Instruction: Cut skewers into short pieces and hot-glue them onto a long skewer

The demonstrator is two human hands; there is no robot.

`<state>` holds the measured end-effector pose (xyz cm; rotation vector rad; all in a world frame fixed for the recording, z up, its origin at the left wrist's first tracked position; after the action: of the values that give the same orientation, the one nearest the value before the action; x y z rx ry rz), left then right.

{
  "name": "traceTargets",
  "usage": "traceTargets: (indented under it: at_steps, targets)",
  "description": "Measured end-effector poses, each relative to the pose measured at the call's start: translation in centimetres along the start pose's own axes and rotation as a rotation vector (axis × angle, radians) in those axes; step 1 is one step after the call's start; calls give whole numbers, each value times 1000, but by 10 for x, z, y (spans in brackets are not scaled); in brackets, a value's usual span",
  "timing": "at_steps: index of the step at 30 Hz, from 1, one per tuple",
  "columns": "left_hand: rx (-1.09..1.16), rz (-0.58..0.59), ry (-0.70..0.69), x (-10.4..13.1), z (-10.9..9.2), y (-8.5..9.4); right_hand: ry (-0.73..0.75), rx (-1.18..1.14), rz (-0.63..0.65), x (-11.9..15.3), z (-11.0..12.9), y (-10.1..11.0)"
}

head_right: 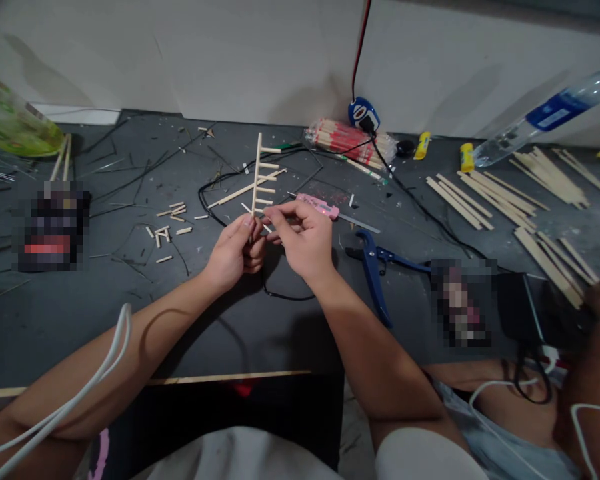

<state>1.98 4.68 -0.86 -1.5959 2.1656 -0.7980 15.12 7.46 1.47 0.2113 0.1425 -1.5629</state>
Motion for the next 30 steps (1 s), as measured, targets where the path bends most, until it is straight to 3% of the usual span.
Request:
traceTargets:
  at_steps: [14, 30]
  targets:
    - [-6, -16, -24, 0, -2, 0, 8, -50, 8, -1, -3, 0]
    - [-51, -35, -59, 0, 4, 0, 54, 57, -12, 2, 2, 0]
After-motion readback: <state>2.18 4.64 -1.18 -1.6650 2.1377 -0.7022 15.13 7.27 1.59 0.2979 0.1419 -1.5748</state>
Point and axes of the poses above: each hand's wrist, its own x-axis away from the middle knuckle, its own y-axis out of the back of the hand, z = x × y, the point moved 3 cm from there along -x, towards the middle knuckle
